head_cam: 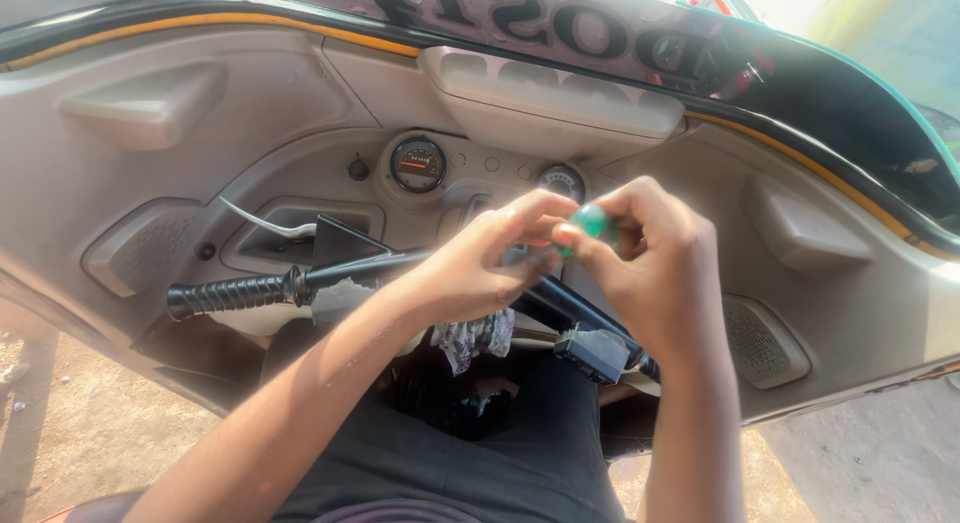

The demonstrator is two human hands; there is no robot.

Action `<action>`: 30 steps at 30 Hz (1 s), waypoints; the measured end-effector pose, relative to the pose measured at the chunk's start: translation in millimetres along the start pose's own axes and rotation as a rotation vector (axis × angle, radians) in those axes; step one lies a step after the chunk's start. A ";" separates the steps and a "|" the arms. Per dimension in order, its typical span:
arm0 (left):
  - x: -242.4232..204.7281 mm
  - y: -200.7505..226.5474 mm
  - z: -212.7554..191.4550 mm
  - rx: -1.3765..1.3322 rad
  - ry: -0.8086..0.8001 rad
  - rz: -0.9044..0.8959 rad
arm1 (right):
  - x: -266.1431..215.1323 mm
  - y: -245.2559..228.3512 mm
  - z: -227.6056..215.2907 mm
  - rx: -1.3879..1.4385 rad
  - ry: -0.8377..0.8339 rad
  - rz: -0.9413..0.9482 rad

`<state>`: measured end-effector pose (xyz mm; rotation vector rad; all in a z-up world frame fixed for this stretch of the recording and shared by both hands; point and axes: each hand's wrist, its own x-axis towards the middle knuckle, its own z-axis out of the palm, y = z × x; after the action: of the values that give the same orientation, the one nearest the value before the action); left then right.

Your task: The person removes a plastic cover from the steering column, handles small screws and a component with wires, and then reattaches the parts using a green-handled screwdriver and their hands.

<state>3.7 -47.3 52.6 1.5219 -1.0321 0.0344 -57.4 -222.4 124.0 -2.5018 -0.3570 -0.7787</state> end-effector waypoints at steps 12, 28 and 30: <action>11.7 -9.5 11.0 -0.057 0.152 0.020 | -1.0 -3.2 5.9 0.160 0.034 -0.206; 13.1 -22.2 28.3 -0.242 0.114 0.065 | 30.7 -14.3 -13.8 -0.776 -0.101 -0.039; 13.4 -22.7 26.4 -0.296 0.098 0.004 | 30.8 -12.2 -11.0 -0.773 -0.102 -0.057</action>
<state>11.7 -79.4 35.3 1.2378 -0.9179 -0.0396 -42.4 -214.7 154.5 -3.2697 -0.1756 -0.9431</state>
